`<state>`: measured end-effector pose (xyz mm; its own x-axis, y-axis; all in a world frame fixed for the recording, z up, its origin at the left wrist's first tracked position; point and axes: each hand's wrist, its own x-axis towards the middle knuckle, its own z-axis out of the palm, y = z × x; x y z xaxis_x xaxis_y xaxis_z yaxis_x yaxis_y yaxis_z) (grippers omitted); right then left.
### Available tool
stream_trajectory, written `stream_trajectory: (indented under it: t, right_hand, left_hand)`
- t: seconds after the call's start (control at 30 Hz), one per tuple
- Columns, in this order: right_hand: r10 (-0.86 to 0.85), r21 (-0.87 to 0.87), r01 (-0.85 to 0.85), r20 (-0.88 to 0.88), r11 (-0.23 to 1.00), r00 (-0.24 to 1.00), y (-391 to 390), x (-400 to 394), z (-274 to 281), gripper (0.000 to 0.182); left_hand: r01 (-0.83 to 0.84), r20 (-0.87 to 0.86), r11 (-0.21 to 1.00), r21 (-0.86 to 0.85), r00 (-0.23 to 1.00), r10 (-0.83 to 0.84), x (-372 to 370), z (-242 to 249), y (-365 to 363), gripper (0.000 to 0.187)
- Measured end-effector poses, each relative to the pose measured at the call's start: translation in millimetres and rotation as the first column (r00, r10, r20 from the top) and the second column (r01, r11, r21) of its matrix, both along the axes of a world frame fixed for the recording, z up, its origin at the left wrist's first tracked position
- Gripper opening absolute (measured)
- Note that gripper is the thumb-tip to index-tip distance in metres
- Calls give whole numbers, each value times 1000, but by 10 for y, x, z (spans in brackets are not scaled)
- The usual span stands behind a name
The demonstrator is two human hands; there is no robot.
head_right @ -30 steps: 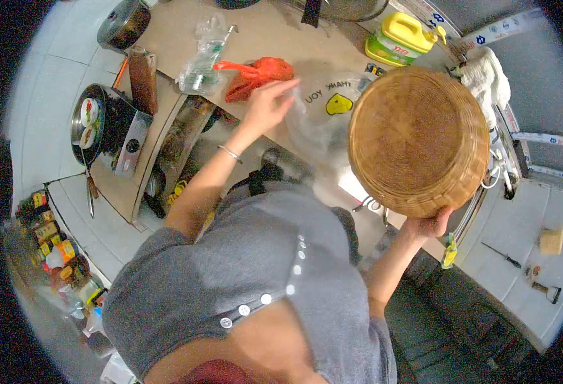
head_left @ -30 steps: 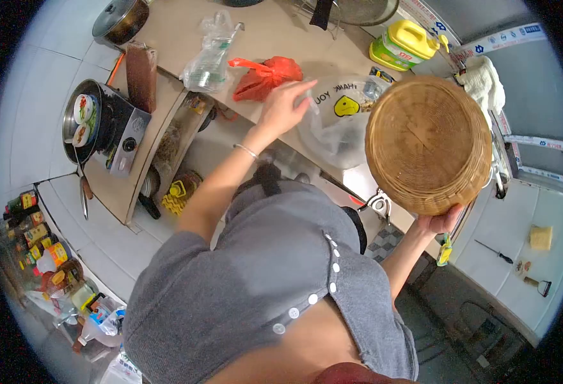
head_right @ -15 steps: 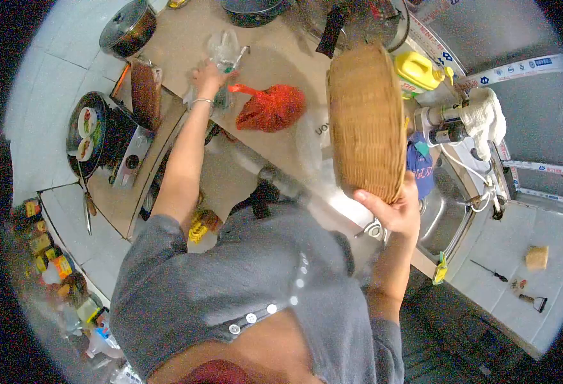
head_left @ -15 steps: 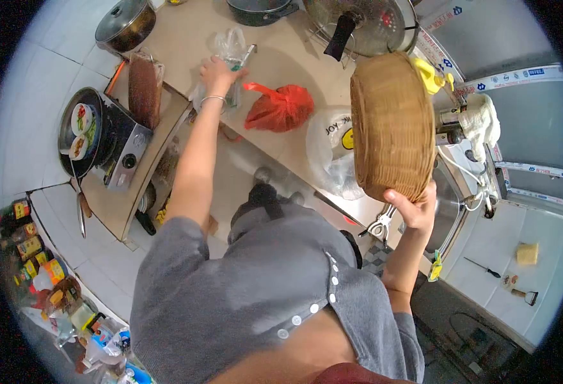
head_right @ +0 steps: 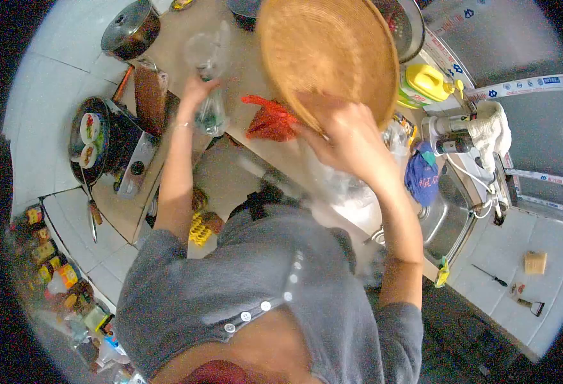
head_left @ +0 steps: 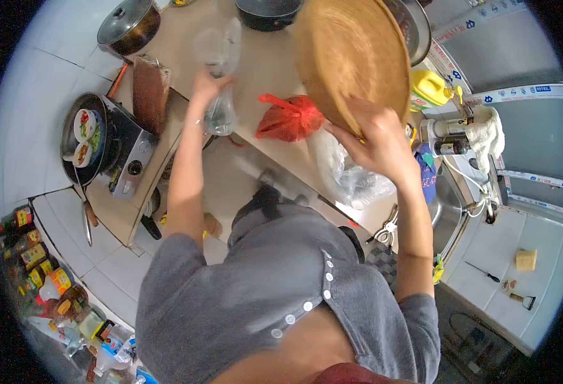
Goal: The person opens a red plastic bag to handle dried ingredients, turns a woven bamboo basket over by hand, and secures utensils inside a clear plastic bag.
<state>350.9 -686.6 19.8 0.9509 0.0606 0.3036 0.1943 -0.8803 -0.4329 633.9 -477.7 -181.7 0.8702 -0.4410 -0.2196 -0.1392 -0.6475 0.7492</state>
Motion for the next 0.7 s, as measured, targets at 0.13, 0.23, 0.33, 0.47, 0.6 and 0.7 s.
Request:
stream_trajectory:
  t: [0.13, 0.23, 0.33, 0.47, 0.6, 0.7]
  right_hand:
    - [100, -69, -104, -60, 992, 993, 179, 686, -356, 27]
    - [116, -192, -167, -252, 967, 961, 367, 1094, -773, 21]
    - [203, -245, -273, -276, 930, 939, 506, 1401, -1397, 17]
    - [196, -315, -305, -334, 899, 922, 631, 1538, -2056, 18]
    - [204, -291, -307, -336, 906, 920, 615, 1391, -2115, 33]
    - [213, -344, -187, 40, 920, 976, 563, 1226, -2042, 40]
  left_hand:
    - [-194, -55, 839, -509, 980, 193, -415, 661, 610, 56]
    - [-320, -164, 692, -647, 945, 283, -560, 823, 1110, 53]
    - [-336, -161, 574, -747, 929, 334, -790, 1039, 1345, 55]
    - [-383, -166, 503, -775, 891, 423, -903, 1023, 1404, 54]
    - [-271, -77, 509, -817, 926, 370, -871, 961, 1126, 48]
    - [-203, -66, 437, -876, 949, 307, -742, 922, 745, 49]
